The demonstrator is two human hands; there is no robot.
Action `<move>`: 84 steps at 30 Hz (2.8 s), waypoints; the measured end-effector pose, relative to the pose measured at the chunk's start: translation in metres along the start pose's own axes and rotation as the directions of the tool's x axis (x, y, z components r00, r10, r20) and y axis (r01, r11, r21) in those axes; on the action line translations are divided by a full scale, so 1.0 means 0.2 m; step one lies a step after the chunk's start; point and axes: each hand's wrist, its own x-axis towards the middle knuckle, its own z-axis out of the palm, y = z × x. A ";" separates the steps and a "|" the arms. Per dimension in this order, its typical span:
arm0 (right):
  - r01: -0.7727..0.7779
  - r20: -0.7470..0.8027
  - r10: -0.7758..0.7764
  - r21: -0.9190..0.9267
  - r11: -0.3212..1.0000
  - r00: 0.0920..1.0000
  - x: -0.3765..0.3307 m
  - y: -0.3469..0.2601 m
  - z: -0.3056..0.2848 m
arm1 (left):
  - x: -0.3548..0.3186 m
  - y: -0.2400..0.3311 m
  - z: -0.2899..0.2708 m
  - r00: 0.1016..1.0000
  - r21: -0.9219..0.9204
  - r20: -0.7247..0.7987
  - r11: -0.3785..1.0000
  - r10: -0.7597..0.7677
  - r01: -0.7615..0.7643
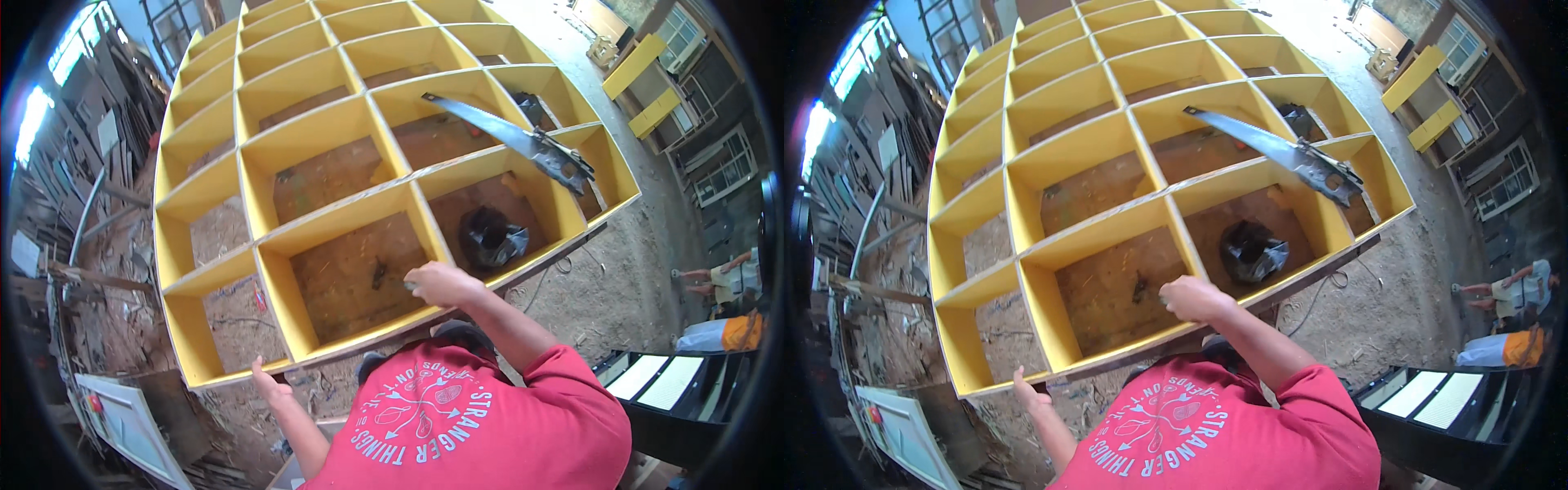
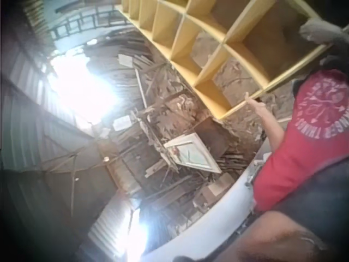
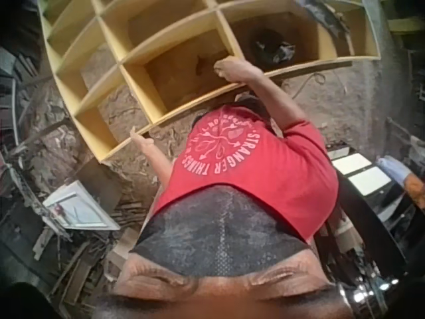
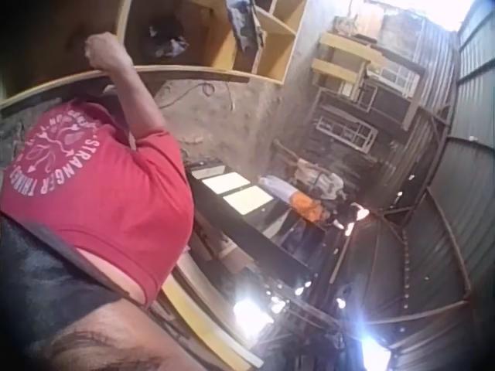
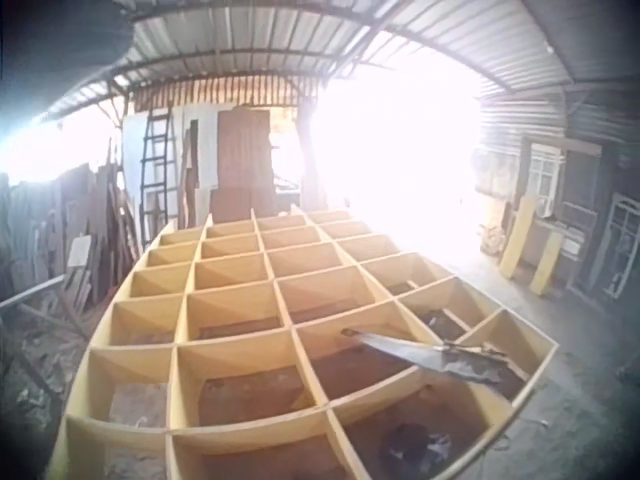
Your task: The person constructs a wooden shelving unit by aligning wood pieces, driving nails into the frame and dividers with a hammer, and adjusting nails using pliers.
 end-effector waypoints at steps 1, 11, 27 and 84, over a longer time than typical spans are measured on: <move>-0.002 0.011 0.001 0.138 0.990 1.000 -0.08 -0.08 -0.12 | 0.00 -0.05 0.05 0.993 0.056 -0.083 0.995 0.086 -0.081; 0.399 -0.672 -0.175 0.194 0.896 0.720 -0.53 0.71 -0.94 | 0.02 -0.12 0.08 0.881 0.115 -0.386 0.962 0.273 -0.248; -0.297 -0.660 0.215 -0.012 0.955 0.720 -0.63 1.83 -1.42 | 0.08 -0.14 0.11 0.789 0.288 -0.430 0.895 0.439 -0.341; -0.206 0.189 0.099 0.956 0.207 0.977 0.13 -1.00 1.71 | -0.02 -0.12 -0.10 0.876 0.216 0.288 0.865 0.386 -0.452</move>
